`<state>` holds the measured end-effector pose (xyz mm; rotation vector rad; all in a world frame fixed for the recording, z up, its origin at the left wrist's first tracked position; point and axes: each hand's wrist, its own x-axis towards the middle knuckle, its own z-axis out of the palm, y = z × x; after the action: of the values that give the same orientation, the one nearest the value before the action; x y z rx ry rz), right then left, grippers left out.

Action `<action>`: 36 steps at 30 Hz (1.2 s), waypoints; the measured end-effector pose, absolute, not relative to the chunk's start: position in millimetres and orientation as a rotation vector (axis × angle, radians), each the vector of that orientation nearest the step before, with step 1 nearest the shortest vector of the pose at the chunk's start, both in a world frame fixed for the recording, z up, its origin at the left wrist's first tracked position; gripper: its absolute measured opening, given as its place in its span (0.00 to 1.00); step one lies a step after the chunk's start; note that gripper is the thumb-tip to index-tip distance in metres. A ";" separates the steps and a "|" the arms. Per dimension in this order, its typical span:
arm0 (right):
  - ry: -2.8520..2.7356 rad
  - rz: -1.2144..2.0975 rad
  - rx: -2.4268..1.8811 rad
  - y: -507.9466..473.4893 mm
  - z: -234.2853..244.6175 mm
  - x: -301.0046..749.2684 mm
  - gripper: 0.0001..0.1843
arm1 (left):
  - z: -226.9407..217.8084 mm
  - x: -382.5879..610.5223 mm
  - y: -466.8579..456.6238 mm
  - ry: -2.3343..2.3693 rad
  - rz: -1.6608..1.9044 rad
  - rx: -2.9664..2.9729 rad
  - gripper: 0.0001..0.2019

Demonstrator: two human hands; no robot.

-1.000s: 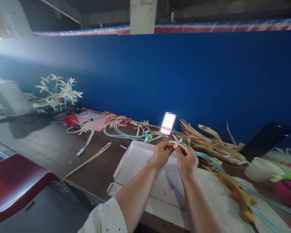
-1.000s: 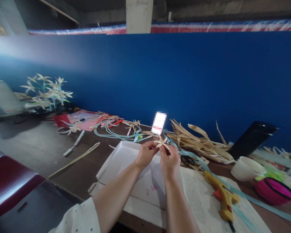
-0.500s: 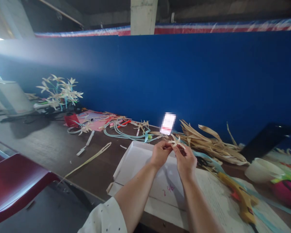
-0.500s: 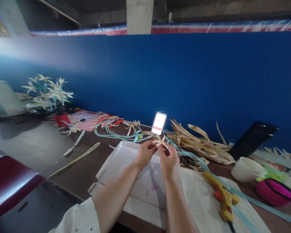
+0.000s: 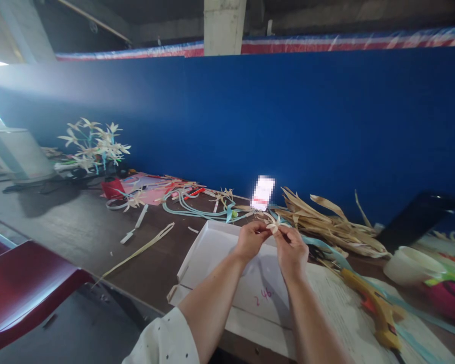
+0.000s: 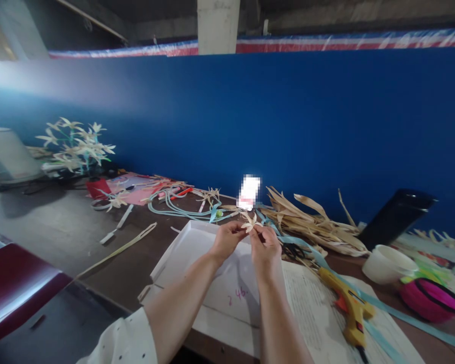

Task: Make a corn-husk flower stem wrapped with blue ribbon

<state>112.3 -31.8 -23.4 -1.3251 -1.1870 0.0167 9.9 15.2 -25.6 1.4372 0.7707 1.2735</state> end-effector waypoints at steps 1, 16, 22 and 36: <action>-1.171 0.049 -1.324 -31.3 -24.3 112.0 0.14 | -25.6 9.7 15.6 0.777 1.273 1.431 0.09; -1.051 0.178 -1.336 -31.3 -23.7 107.5 0.19 | -29.7 8.2 19.3 0.800 1.362 1.501 0.07; -0.931 0.629 -1.129 -30.7 -22.0 105.0 0.16 | -33.8 7.7 24.1 0.795 1.449 1.498 0.06; -0.943 1.143 -0.838 -39.6 -11.8 95.9 0.09 | -39.9 6.0 22.4 0.759 1.509 1.606 0.05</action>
<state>95.9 -39.6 -11.8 -0.8380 -0.9427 1.1434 6.0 22.4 -39.9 1.6064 0.7591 1.5090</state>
